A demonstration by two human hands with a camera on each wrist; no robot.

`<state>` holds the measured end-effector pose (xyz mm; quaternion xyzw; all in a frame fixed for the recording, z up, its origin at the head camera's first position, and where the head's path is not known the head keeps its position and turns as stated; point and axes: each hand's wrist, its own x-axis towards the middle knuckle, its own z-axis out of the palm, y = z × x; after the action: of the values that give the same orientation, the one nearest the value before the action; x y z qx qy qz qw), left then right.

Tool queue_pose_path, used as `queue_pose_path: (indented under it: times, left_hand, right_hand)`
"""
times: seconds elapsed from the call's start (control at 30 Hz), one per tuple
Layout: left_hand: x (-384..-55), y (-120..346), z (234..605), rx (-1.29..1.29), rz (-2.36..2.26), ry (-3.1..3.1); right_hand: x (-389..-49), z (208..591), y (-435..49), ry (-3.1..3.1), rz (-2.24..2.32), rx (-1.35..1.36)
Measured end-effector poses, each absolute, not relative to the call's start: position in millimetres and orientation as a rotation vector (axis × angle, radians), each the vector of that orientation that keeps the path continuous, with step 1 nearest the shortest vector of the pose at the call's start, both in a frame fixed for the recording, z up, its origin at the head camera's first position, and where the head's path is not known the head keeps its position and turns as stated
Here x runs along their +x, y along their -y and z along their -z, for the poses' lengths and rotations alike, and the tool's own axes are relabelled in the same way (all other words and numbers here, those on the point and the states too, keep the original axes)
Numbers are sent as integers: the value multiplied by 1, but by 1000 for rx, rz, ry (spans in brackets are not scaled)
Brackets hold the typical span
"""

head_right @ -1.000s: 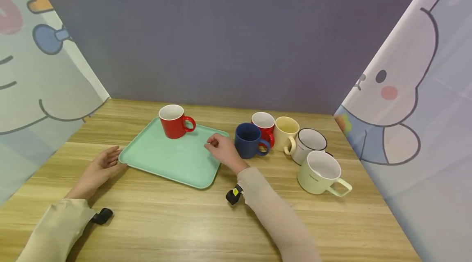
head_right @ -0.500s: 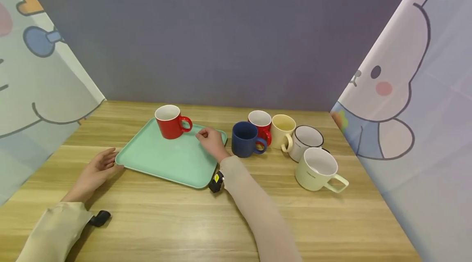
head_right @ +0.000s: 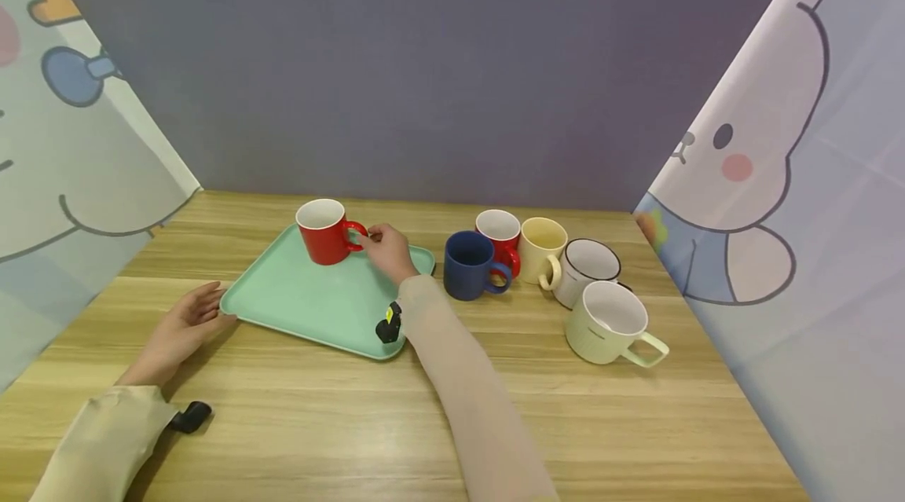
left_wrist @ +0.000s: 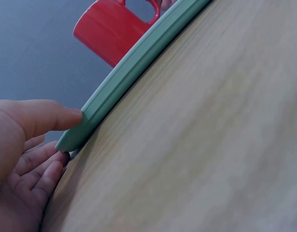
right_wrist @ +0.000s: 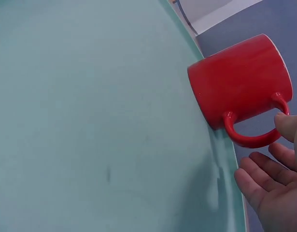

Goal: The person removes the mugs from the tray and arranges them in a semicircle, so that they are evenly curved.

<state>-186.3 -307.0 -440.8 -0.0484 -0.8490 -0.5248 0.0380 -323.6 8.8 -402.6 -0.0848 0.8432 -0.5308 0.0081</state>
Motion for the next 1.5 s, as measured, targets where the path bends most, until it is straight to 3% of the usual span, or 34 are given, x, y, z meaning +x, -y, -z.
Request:
queue_pose_path:
  times: [1.13,1.5]
  left_hand:
    - [-186,307,441,-117,1579,2631]
    - [-187,307,443,-134,1602,2616]
  right_hand:
    - [-322,411,14,-2545,1993,-395]
    - [-314,408,8,-2519,2022,-292]
